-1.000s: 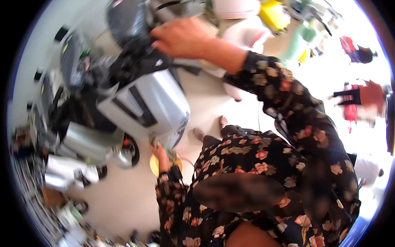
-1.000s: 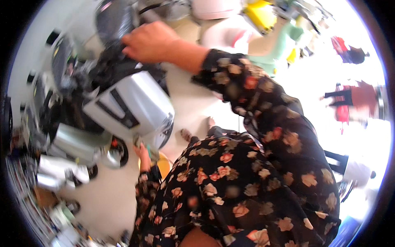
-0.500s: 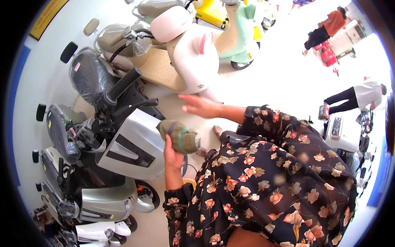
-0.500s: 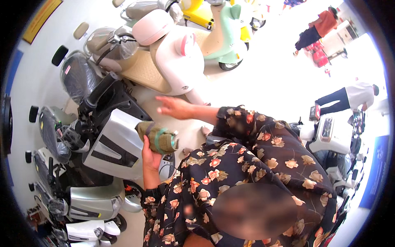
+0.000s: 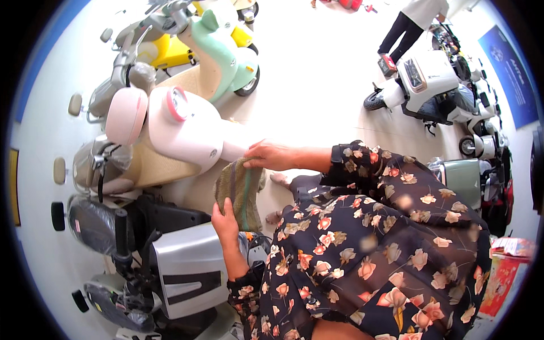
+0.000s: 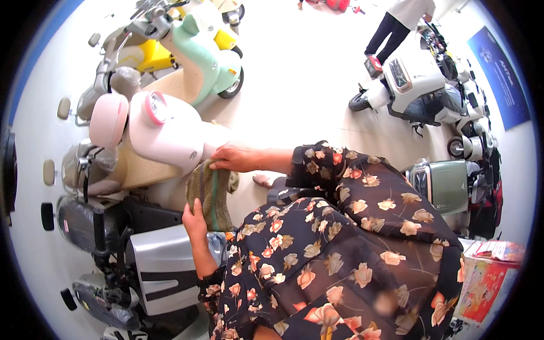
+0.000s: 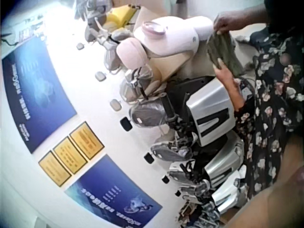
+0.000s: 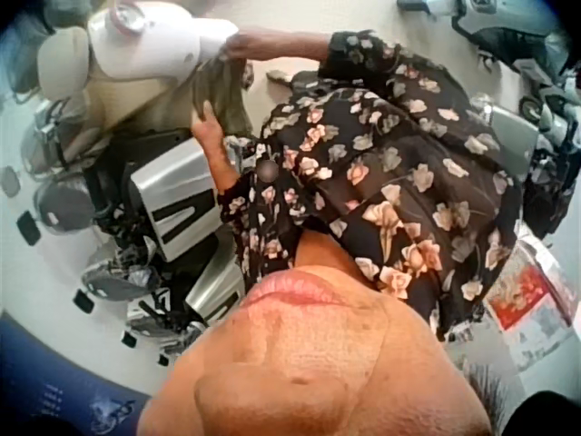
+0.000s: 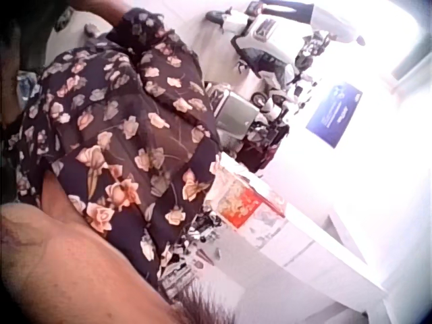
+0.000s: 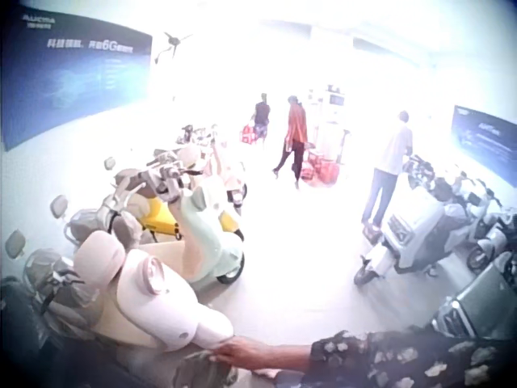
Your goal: The person cleans scooters by wringing out a cloth in a bucket of water and wiping the handlebars and front panels of several electric scooters.
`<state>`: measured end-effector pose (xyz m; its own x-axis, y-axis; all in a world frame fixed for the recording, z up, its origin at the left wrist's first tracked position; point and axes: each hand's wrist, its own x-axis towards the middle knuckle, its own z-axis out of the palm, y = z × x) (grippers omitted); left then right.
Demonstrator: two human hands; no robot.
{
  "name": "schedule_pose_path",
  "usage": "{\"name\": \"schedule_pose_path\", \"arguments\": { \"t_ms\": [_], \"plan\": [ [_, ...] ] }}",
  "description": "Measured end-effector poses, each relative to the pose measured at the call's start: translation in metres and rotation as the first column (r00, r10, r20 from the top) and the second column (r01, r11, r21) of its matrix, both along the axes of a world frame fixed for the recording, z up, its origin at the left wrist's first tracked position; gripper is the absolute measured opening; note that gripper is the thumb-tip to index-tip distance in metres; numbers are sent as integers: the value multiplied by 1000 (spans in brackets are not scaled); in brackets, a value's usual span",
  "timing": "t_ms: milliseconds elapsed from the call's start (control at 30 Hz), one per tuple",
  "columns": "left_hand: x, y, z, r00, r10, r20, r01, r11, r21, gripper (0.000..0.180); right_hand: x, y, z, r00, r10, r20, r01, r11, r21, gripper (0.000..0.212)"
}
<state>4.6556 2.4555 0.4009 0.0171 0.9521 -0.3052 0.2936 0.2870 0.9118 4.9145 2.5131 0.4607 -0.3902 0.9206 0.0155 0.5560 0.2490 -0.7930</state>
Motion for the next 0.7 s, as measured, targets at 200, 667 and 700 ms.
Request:
{"name": "schedule_pose_path", "arguments": {
  "t_ms": [200,667,700],
  "plan": [
    [2,14,3,988,-125,-95,146,953,265,61,6,8,57,996,-50,-75,54,997,61,31],
    [68,9,53,928,-204,312,172,977,126,49,23,4,131,933,303,-194,-291,952,91,33],
    [72,9,49,936,-144,320,103,984,142,45,41,7,120,983,182,-37,-176,977,122,35]
  ]
}}
